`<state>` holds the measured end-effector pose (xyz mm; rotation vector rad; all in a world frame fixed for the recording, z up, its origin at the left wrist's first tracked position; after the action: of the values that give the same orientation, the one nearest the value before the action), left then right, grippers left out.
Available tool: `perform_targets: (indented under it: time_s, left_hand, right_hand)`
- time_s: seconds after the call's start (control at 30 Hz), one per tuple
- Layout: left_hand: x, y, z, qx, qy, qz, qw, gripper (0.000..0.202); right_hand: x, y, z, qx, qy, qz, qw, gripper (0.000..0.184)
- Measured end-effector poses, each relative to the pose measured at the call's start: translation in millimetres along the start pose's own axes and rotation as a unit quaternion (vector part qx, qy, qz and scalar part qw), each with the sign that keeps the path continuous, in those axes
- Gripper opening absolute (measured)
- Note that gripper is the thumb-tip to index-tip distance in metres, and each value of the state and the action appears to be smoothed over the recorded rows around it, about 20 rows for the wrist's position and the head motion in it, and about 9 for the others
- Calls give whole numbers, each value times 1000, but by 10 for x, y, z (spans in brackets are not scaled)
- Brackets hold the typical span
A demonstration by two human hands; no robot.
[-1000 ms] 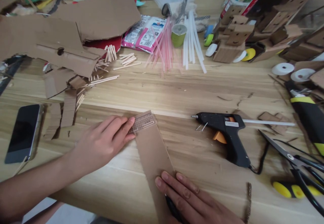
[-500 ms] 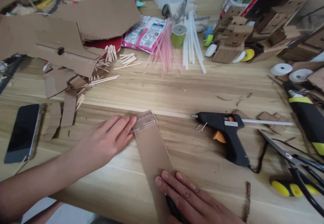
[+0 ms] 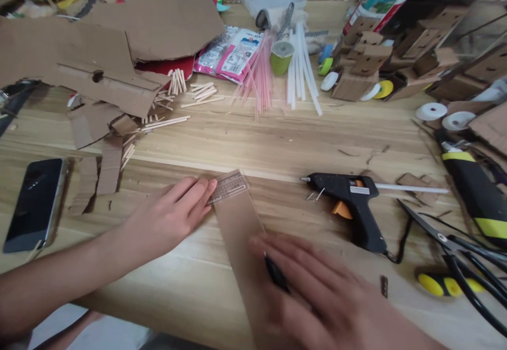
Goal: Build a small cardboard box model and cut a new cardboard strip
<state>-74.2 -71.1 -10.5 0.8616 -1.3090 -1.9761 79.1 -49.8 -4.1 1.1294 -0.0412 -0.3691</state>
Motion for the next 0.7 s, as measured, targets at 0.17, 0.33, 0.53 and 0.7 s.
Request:
perform_targets:
  time_s: [0.17, 0.33, 0.53, 0.7]
  left_hand:
    - [27, -64, 13, 28, 7, 20, 999, 28]
    - [32, -53, 5, 22, 6, 4, 1000, 30]
    - [45, -97, 7, 51, 11, 17, 999, 31]
    - [81, -80, 31, 50, 18, -9, 999, 33]
  right_hand:
    - [-537, -7, -135, 98, -3, -49, 994, 26]
    - [-708, -179, -155, 117, 23, -56, 991, 26]
    - [-632, -188, -109, 126, 23, -86, 988, 26]
    - [-628, -202, -105, 131, 30, -66, 989, 27]
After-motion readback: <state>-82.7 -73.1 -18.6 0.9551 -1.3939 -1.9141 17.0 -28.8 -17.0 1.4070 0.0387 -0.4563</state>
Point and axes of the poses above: each hand's wrist, its own x-axis away from the middle knuckle, its own y-axis out of the back of the hand, z = x × y, the point moved 9 cm from there along -x, towards the middle knuckle, and after that the axes turned 9 degrees about -y, right-handed, at the moved point
